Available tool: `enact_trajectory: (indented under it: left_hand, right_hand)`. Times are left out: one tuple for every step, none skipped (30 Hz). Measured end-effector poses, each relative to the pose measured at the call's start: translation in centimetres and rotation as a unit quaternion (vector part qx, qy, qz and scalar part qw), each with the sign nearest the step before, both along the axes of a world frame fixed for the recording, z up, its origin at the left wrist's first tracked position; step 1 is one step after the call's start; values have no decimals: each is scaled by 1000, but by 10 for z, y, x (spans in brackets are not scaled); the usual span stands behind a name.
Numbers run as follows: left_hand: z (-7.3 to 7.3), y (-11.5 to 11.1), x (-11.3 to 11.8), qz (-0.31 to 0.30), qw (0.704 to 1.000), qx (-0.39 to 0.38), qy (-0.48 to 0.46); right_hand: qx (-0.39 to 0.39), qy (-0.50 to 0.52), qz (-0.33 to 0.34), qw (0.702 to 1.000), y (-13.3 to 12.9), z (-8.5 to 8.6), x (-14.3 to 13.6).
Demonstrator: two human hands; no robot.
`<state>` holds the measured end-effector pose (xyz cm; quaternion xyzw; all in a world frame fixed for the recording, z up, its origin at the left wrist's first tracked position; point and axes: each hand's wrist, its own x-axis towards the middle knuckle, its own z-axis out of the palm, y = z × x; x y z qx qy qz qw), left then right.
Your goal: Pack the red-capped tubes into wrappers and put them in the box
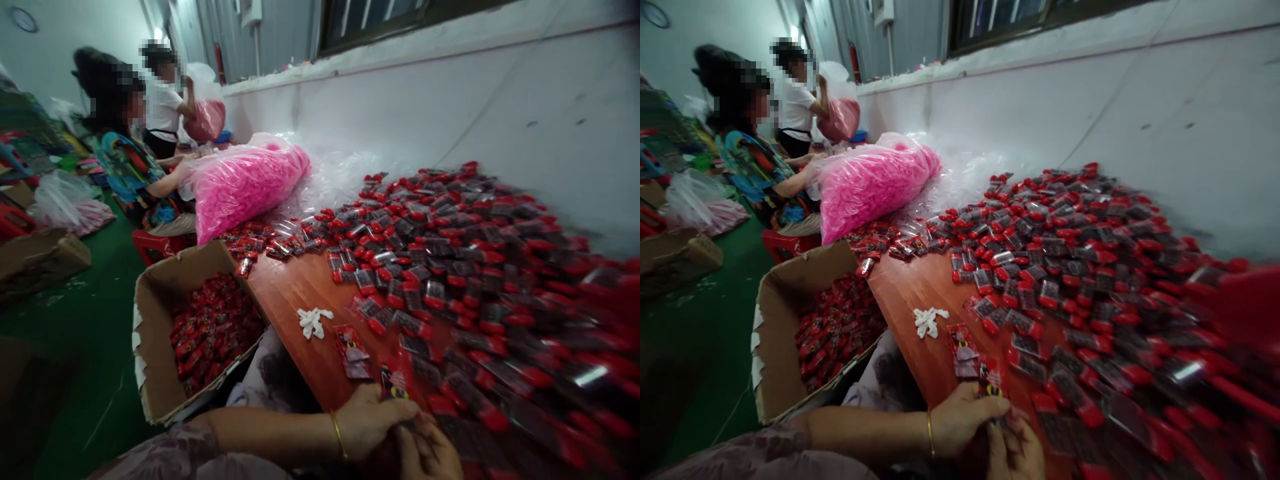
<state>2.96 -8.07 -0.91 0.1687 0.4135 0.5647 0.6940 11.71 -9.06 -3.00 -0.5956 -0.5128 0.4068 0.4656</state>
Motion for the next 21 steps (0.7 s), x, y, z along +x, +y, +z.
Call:
enact_trajectory:
  left_hand:
    - [1, -4, -3, -1, 1000, 2, 11]
    - [3, -8, -6, -4, 1000, 1, 24]
    - [3, -10, -10, -12, 1000, 4, 26]
    - [4, -11, -14, -30, 999, 12, 21]
    - [4, -10, -18, -44, 999, 18, 14]
    - [3, -9, -22, -60, 998, 16, 1]
    - [2, -7, -26, -75, 997, 11, -4]
    - [1, -5, -29, -85, 996, 6, -5]
    - [0, -3, -32, -96, 995, 3, -7]
    - [-1, -3, -35, -106, 994, 2, -5]
    - [-1, -2, -37, -115, 993, 1, -1]
    - [-1, -3, -38, -126, 992, 0, 4]
    - [-1, -4, -39, -137, 991, -4, 9]
    - [-1, -5, -39, -145, 989, -10, 15]
    - [-2, -6, -39, -151, 988, -16, 20]
    - [-2, -8, -39, -152, 988, -19, 23]
    - [-3, -9, -40, -151, 988, -20, 24]
    - [-4, -9, -40, -147, 989, -19, 28]
    - [-4, -10, -41, -142, 989, -15, 34]
    - [-5, -10, -42, -139, 989, -11, 42]
    - [-6, -10, -44, -137, 989, -6, 53]
  right_hand:
    - [10, -3, -18, 1000, 0, -2, -1]
    - [18, -13, -18, 1000, 0, -4, -1]
    - [31, -24, -6, 999, 0, -5, -2]
    - [56, -27, 0, 998, 0, -7, -3]
    - [78, -31, 12, 996, 0, -9, -3]
    - [95, -44, 26, 994, 1, -10, -3]
    - [110, -64, 30, 991, 2, -12, -2]
    - [128, -89, 32, 987, 3, -13, 0]
    - [152, -118, 33, 981, 3, -13, 2]
    - [182, -149, 32, 971, 4, -12, 4]
    - [216, -181, 32, 959, 5, -10, 7]
    - [251, -210, 34, 944, 7, -7, 10]
    - [279, -237, 43, 930, 9, -4, 12]
    - [299, -260, 59, 916, 11, -1, 14]
    - [311, -280, 81, 905, 13, 2, 16]
    - [314, -297, 108, 895, 15, 4, 16]
    - [312, -310, 131, 888, 16, 4, 17]
    - [308, -322, 147, 883, 16, 4, 16]
    - [303, -330, 155, 880, 16, 3, 15]
    - [301, -336, 156, 879, 15, 2, 13]
    - [301, -340, 155, 878, 14, 0, 10]
